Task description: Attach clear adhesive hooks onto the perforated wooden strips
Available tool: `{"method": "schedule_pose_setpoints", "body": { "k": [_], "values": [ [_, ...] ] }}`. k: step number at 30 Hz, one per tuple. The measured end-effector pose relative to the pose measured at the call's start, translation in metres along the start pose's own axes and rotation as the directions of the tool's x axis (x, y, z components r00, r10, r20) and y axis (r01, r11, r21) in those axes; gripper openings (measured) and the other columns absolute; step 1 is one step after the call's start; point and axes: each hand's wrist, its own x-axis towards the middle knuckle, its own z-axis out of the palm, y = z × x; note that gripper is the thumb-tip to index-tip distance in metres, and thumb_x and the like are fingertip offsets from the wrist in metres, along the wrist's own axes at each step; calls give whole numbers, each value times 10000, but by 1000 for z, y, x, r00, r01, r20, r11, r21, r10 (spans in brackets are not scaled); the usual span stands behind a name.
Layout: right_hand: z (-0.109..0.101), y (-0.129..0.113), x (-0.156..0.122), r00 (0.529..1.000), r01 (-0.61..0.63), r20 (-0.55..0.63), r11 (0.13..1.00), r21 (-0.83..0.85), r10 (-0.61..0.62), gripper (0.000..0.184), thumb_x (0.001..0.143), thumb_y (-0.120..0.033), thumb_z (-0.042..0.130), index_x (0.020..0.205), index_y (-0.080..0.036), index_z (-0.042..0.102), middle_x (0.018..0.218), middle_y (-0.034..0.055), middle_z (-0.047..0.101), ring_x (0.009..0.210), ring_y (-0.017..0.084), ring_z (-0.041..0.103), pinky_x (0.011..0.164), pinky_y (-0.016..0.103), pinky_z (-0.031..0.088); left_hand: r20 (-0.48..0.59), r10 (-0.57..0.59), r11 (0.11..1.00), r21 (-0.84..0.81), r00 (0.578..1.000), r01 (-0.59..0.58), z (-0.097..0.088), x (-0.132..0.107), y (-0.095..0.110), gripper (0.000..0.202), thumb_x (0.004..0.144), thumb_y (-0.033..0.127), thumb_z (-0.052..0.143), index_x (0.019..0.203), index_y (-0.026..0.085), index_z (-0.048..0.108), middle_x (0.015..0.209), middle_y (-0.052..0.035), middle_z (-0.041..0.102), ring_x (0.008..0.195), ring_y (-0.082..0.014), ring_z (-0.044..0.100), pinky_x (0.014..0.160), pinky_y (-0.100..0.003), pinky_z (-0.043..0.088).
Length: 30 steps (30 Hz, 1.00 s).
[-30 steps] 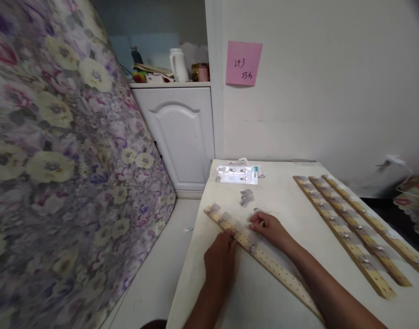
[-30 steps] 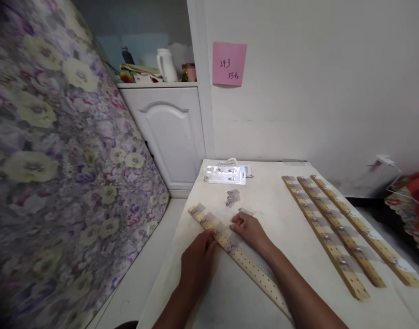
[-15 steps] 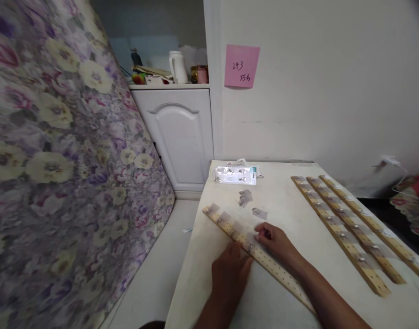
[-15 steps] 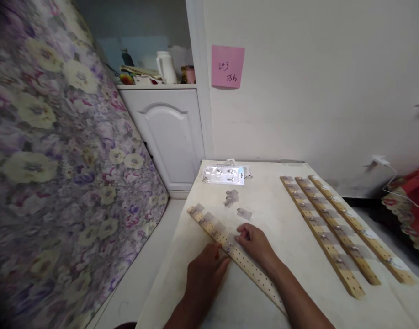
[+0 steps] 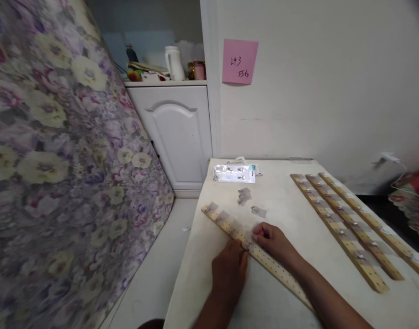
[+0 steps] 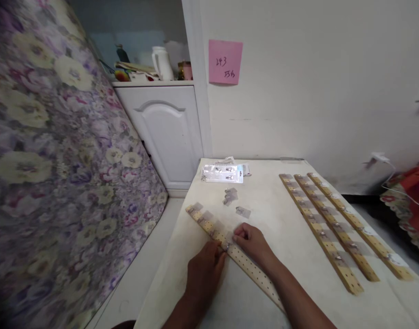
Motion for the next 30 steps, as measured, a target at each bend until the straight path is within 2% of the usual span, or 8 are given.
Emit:
{"method": "schedule_pose_setpoints", "body": {
  "k": [8, 13, 20, 25, 30],
  "values": [
    [5, 1, 1, 998, -66, 5, 990, 124, 66, 95, 715, -250, 587, 757, -185, 533, 560, -70, 471, 459, 74, 408, 442, 207, 309, -22, 36, 998, -46, 999, -37, 0, -4, 0, 182, 886, 257, 413, 1017, 232, 536, 958, -16, 643, 838, -163, 615, 705, -254, 433],
    [6, 2, 1, 998, -51, -18, 993, 110, 53, 93, 712, -248, 591, 759, -187, 537, 554, -69, 484, 448, 74, 410, 439, 209, 310, -22, 17, 999, -44, 1000, -18, 2, -5, 0, 209, 852, 258, 476, 1051, 226, 530, 960, -17, 646, 839, -172, 612, 710, -270, 436],
    [5, 2, 1, 999, -38, -6, 998, 57, 38, 108, 705, -232, 584, 795, -184, 551, 548, -65, 498, 475, 94, 455, 479, 224, 344, -7, -14, 999, -39, 1000, 14, 4, 0, -2, 189, 859, 234, 438, 1007, 232, 555, 956, -12, 653, 823, -169, 620, 703, -271, 450],
    [5, 7, 3, 1000, -15, -2, 999, 31, 15, 129, 711, -232, 583, 830, -183, 567, 571, -60, 504, 510, 100, 460, 506, 228, 349, -34, 45, 998, -40, 998, -47, 5, -4, -5, 256, 892, 223, 387, 1089, 218, 550, 1013, -32, 652, 896, -173, 618, 775, -284, 466],
    [5, 8, 3, 1000, -9, -3, 999, 37, 10, 126, 715, -236, 583, 828, -182, 567, 576, -62, 497, 509, 99, 455, 505, 225, 347, -32, 98, 995, 39, 995, -97, 5, -13, -8, 333, 909, 169, 328, 1135, 188, 571, 1006, -63, 647, 944, -189, 602, 829, -310, 474]
  ]
}}
